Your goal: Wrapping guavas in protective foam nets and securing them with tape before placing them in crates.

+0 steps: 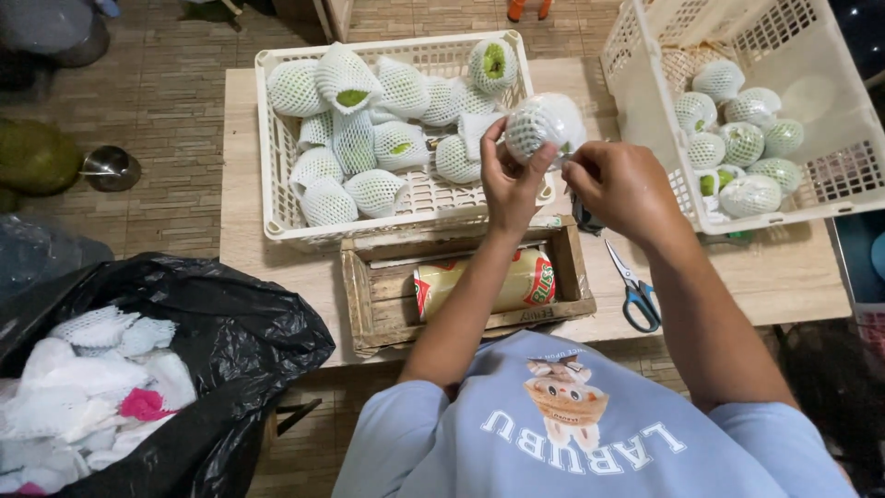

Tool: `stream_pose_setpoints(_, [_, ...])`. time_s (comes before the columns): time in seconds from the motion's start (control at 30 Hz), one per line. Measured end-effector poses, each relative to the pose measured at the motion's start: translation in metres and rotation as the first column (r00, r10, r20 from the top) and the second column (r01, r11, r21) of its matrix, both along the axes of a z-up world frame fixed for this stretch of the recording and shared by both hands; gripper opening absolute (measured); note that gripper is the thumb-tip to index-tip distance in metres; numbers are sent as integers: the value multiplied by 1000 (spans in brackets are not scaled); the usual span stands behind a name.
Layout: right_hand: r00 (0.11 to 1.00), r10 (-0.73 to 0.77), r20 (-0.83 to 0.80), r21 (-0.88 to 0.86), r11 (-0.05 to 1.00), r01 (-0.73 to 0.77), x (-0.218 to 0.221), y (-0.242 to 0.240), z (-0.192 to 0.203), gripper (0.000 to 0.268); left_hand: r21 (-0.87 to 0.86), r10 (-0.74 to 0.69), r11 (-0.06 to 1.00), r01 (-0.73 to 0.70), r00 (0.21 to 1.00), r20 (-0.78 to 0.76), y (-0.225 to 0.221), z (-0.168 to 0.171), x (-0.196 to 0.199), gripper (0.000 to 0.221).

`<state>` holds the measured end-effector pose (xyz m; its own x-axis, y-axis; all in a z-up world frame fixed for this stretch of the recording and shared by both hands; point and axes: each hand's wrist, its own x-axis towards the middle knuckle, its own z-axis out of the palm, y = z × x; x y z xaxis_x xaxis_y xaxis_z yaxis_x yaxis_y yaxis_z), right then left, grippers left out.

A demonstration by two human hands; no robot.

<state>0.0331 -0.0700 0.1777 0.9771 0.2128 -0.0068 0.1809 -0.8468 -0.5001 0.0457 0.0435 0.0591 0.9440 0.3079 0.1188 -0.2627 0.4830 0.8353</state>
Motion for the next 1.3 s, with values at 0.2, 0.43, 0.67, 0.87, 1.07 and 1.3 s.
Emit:
stream_pose_setpoints(0.2, [989, 70, -133, -25, 997, -74, -4, 12, 13, 21, -31, 50, 998, -49, 998, 39, 10, -16, 0, 93])
stream_pose_setpoints(0.43, [991, 74, -108, -47, 996, -79, -6, 19, -1, 20, -51, 90, 995, -89, 996, 18, 18, -22, -3, 96])
stream_pose_setpoints(0.67, [986, 31, -166, 149, 989, -6, -24, 31, 15, 33, -127, 57, 990, -62, 997, -44, 30, -19, -7, 87])
stream_pose_setpoints(0.87, [978, 80, -194, 274, 962, -25, -14, 24, 3, 37, -214, -44, 976, 26, 996, -80, 44, -8, -9, 89])
stream_pose_setpoints(1.07, [962, 266, -60, 557, 809, -189, -9, 5, -18, 40, -350, -140, 928, 125, 990, -17, 43, -17, -11, 85])
stream_pose_setpoints(1.3, [943, 313, 110, 656, 691, -305, 0, -12, -39, 32, -323, -220, 914, 246, 969, 116, 46, -22, -14, 75])
